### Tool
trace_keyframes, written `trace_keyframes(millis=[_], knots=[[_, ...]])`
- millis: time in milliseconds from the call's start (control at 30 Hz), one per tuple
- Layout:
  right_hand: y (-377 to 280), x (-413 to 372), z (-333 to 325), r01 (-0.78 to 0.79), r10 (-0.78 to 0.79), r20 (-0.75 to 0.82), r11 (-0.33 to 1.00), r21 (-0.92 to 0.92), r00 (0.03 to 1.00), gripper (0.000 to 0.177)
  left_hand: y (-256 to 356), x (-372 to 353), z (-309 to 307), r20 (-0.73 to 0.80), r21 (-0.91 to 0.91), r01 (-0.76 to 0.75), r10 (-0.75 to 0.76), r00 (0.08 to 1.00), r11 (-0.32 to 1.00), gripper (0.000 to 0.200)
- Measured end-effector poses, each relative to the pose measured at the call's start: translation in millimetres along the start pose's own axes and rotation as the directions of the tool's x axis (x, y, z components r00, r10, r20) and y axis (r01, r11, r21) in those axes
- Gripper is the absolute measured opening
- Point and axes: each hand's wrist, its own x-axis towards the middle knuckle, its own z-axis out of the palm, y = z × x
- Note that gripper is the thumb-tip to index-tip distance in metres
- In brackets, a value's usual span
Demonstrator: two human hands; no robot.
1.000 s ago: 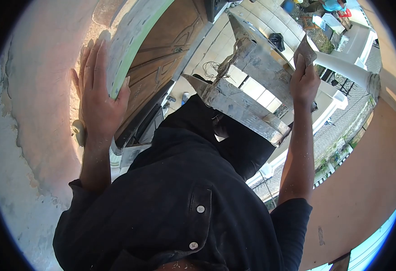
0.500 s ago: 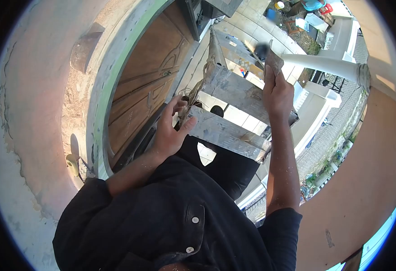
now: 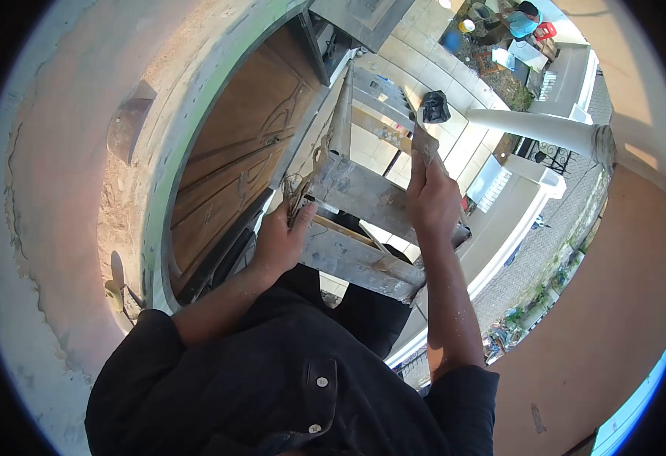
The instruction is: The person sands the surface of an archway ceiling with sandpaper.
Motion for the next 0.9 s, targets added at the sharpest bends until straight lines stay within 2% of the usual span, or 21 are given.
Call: trace_keyframes(millis=[200,233,267,300,467,533,600,700,733,800,867,900], knots=[[7,-4,-1,-0.049,0.048,-0.012,0.997,-0.054,0.999,0.039,-7,0,11,-0.103,0.115,-0.104,0.116,0.988,0.988,0.053],[7,-5,-3,-0.053,0.054,0.021,0.998,-0.037,0.998,0.033,-1,-2,7,-0.078,0.167,-0.048,0.062,0.995,0.985,0.052],[5,-3,-4,-0.050,0.051,0.051,0.999,-0.019,0.997,0.028,-2,-1,8,-0.075,0.167,-0.060,0.073,0.995,0.984,0.052],[2,-5,-3,-0.052,0.053,0.013,0.998,-0.042,0.999,0.026,-3,0,7,-0.092,0.170,-0.071,0.088,0.992,0.983,0.052],[1,-9,1,-0.058,0.058,0.012,0.998,-0.010,0.998,0.026,0,-6,6,-0.135,0.179,-0.075,0.100,0.986,0.981,0.054],[6,-6,1,-0.082,0.089,0.074,0.992,-0.097,0.993,0.028,-2,-10,6,-0.111,0.209,-0.050,0.074,0.991,0.977,0.055],[3,-6,-5,-0.006,0.008,0.031,0.997,-0.078,0.999,0.028,7,-2,3,-0.101,0.228,-0.057,0.081,0.992,0.972,0.055],[3,-7,-10,-0.006,0.020,0.136,0.994,-0.105,0.990,0.030,10,-4,2,-0.094,0.211,0.078,-0.059,0.994,0.974,0.057],[2,-3,-11,-0.014,0.039,0.189,0.992,-0.128,0.981,0.031,15,4,5,-0.096,0.199,0.056,-0.037,0.995,0.978,0.057],[0,-4,-15,-0.032,0.079,0.298,0.986,-0.161,0.951,0.032,9,-2,8,-0.136,0.291,0.016,0.025,0.990,0.956,0.055],[-4,1,-14,-0.084,0.124,0.296,0.986,-0.144,0.947,0.031,3,4,9,-0.092,0.348,0.089,-0.060,0.994,0.933,0.051],[-5,3,-12,-0.086,0.128,0.310,0.986,-0.144,0.942,0.031,1,4,9,-0.124,0.263,-0.013,0.048,0.991,0.965,0.050]])
